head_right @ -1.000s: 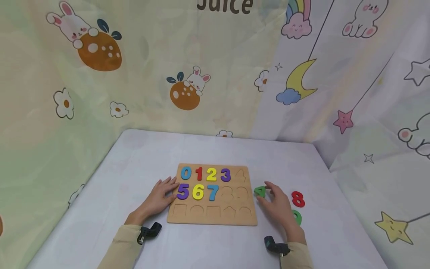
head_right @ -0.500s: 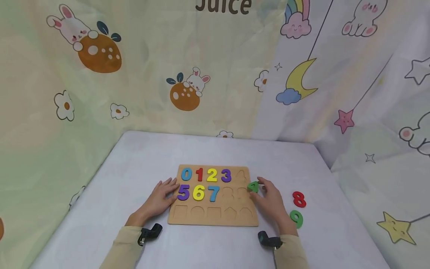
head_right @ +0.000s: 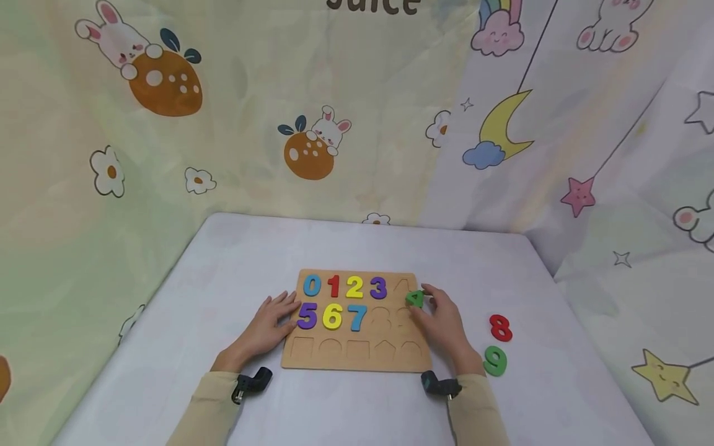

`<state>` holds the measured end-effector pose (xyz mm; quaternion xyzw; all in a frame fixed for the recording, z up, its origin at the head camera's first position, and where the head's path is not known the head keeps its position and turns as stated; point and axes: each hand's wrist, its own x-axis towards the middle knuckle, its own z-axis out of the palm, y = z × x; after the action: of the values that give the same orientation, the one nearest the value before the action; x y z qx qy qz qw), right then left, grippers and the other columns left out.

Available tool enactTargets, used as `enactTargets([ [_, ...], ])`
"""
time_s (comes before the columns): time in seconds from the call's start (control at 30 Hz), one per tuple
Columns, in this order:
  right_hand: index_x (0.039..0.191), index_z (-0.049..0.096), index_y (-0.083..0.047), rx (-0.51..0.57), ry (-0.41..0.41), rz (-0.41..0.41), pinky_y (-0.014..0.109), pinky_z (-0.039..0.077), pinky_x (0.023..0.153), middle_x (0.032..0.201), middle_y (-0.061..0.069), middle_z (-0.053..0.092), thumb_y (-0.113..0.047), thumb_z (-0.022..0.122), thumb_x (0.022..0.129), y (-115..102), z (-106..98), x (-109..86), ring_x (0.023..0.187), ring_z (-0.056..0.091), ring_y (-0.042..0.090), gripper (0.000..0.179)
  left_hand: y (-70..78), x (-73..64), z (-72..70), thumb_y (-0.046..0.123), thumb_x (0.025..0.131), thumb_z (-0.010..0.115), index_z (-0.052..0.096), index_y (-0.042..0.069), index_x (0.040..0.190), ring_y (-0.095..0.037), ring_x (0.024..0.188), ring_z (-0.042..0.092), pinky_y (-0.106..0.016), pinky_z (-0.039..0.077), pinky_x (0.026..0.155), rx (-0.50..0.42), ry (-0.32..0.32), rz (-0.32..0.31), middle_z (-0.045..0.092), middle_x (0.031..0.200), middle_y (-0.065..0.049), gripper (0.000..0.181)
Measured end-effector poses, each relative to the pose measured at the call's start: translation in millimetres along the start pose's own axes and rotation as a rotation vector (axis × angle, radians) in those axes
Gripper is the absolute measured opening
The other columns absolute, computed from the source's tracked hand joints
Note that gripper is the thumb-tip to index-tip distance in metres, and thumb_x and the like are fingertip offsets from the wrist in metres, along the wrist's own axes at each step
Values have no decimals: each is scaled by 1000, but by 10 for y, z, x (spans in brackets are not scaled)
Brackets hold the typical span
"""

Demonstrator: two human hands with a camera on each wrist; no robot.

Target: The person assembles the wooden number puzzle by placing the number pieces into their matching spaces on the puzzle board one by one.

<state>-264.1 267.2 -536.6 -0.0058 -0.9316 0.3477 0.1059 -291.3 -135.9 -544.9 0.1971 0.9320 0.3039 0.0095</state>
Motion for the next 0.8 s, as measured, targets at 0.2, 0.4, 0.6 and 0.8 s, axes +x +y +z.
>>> enactTargets([
  [0.2, 142, 47, -6, 25, -9, -3, 54, 48, 99, 134, 19, 56, -27, 75, 87, -29, 55, 79, 117, 56, 41, 65, -11, 11, 4, 25, 94, 64, 54, 11, 140, -27, 148, 23, -49, 5, 122, 0, -26, -16, 38, 154, -6, 50],
  [0.4, 142, 48, -6, 15, -10, -18, 53, 49, 98, 134, 18, 56, -27, 75, 87, -44, 80, 141, 115, 58, 39, 65, -7, 8, 10, 25, 93, 65, 54, 11, 140, -27, 148, 22, -48, 4, 122, -1, -16, -9, 38, 154, -5, 50],
  [0.6, 142, 47, -7, -8, -38, -28, 53, 49, 96, 135, 18, 56, -24, 75, 87, -73, 33, 166, 113, 57, 36, 64, 15, 7, -4, 24, 93, 66, 54, 10, 139, -27, 148, 23, -49, 4, 122, -13, -8, -9, 39, 154, -6, 50],
  [0.8, 144, 44, -8, -27, -65, -25, 55, 50, 95, 139, 18, 52, -21, 74, 87, -108, 3, 182, 116, 56, 39, 65, 8, 16, 2, 23, 93, 66, 54, 9, 139, -27, 148, 22, -49, 4, 122, -6, -10, -9, 39, 153, -7, 49],
])
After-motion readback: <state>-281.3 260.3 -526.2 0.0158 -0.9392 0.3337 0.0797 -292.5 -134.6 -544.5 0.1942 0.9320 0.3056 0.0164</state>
